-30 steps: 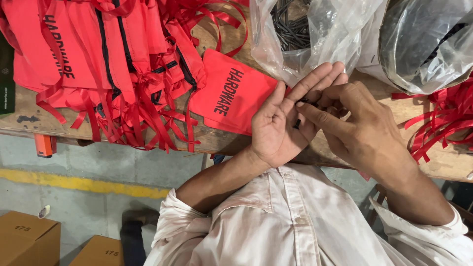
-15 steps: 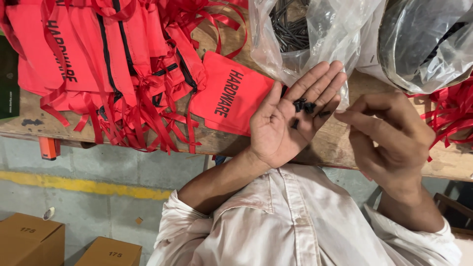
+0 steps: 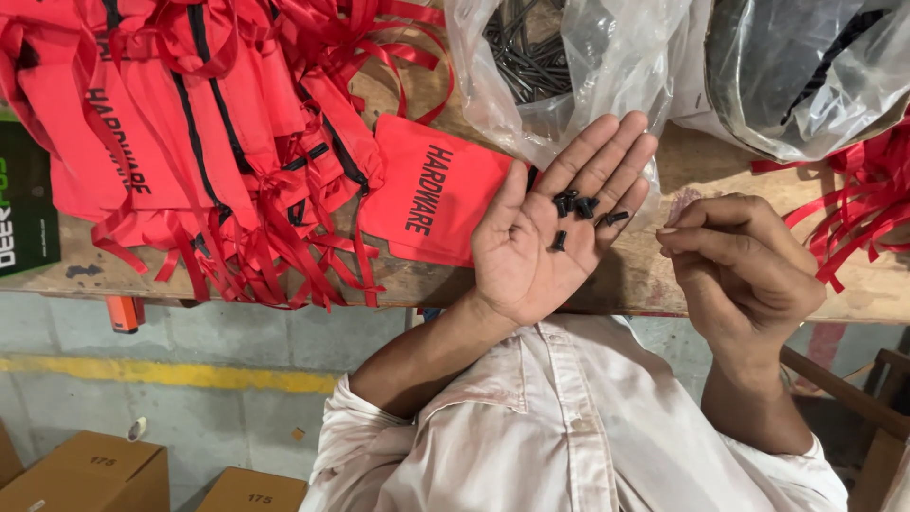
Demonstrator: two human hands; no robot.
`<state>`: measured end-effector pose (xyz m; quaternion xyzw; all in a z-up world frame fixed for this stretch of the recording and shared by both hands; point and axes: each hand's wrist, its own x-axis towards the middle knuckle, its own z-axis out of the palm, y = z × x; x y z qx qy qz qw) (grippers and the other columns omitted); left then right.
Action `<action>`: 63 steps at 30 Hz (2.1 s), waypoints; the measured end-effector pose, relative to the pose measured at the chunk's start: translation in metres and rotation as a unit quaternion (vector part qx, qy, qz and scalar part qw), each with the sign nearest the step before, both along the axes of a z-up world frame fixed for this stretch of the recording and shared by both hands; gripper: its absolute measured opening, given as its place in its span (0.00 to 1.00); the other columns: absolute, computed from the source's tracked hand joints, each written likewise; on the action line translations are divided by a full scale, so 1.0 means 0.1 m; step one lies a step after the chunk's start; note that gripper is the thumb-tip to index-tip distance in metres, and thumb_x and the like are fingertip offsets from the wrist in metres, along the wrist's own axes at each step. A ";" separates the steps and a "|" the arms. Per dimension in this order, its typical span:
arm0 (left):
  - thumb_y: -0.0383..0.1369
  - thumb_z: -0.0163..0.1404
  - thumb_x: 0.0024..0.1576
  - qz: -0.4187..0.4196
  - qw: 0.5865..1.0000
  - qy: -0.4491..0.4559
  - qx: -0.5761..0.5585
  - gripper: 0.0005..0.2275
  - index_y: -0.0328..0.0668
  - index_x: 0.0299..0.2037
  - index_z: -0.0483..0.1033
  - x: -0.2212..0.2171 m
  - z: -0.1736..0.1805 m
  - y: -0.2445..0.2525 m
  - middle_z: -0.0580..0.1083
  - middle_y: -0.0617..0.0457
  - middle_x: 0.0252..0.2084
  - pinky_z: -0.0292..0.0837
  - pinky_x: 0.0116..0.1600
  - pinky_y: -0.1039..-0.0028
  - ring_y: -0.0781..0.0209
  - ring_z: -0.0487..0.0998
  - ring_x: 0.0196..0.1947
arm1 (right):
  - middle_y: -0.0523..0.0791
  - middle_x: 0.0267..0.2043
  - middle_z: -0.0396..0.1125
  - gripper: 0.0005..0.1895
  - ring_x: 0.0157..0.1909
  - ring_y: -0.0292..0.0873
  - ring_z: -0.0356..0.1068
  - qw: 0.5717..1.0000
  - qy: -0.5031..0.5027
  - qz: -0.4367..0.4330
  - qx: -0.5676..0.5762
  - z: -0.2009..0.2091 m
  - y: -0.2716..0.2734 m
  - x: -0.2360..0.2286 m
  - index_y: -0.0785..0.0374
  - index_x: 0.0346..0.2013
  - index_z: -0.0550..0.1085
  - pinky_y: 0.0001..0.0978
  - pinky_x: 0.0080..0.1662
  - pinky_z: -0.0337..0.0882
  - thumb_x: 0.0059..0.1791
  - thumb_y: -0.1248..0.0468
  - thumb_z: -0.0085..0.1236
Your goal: The person places small black hardware pieces into red zippered bags by hand.
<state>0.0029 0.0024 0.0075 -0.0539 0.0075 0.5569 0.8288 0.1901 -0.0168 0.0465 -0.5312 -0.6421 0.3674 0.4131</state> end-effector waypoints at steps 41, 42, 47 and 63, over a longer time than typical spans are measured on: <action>0.24 0.52 0.64 0.071 0.453 0.874 0.161 0.09 0.30 0.53 0.76 -0.42 -0.06 -0.40 0.76 0.45 0.50 0.76 0.52 0.73 0.62 0.77 0.44 | 0.58 0.84 0.32 0.48 0.85 0.56 0.31 0.637 0.715 -0.001 -0.288 -0.40 -0.26 0.32 0.75 0.76 0.44 0.49 0.80 0.36 0.57 0.38 0.34; 0.23 0.53 0.62 0.061 0.439 0.884 0.147 0.10 0.30 0.52 0.76 -0.43 -0.10 -0.41 0.76 0.46 0.50 0.76 0.51 0.73 0.62 0.77 0.44 | 0.58 0.84 0.32 0.47 0.85 0.57 0.31 0.660 0.693 -0.002 -0.290 -0.39 -0.25 0.31 0.74 0.76 0.43 0.49 0.79 0.36 0.57 0.39 0.37; 0.23 0.54 0.62 0.074 0.423 0.890 0.154 0.10 0.31 0.53 0.76 -0.42 -0.12 -0.39 0.76 0.46 0.50 0.77 0.50 0.72 0.61 0.78 0.44 | 0.58 0.85 0.32 0.41 0.86 0.56 0.30 0.654 0.705 0.055 -0.268 -0.44 -0.24 0.32 0.74 0.77 0.45 0.48 0.81 0.36 0.59 0.50 0.44; 0.22 0.55 0.62 0.084 0.439 0.879 0.165 0.10 0.32 0.53 0.76 -0.46 -0.20 -0.39 0.76 0.45 0.50 0.76 0.47 0.73 0.62 0.77 0.41 | 0.61 0.81 0.43 0.37 0.85 0.59 0.40 0.688 0.668 -0.016 -0.283 -0.43 -0.28 0.21 0.74 0.73 0.56 0.48 0.80 0.46 0.47 0.82 0.44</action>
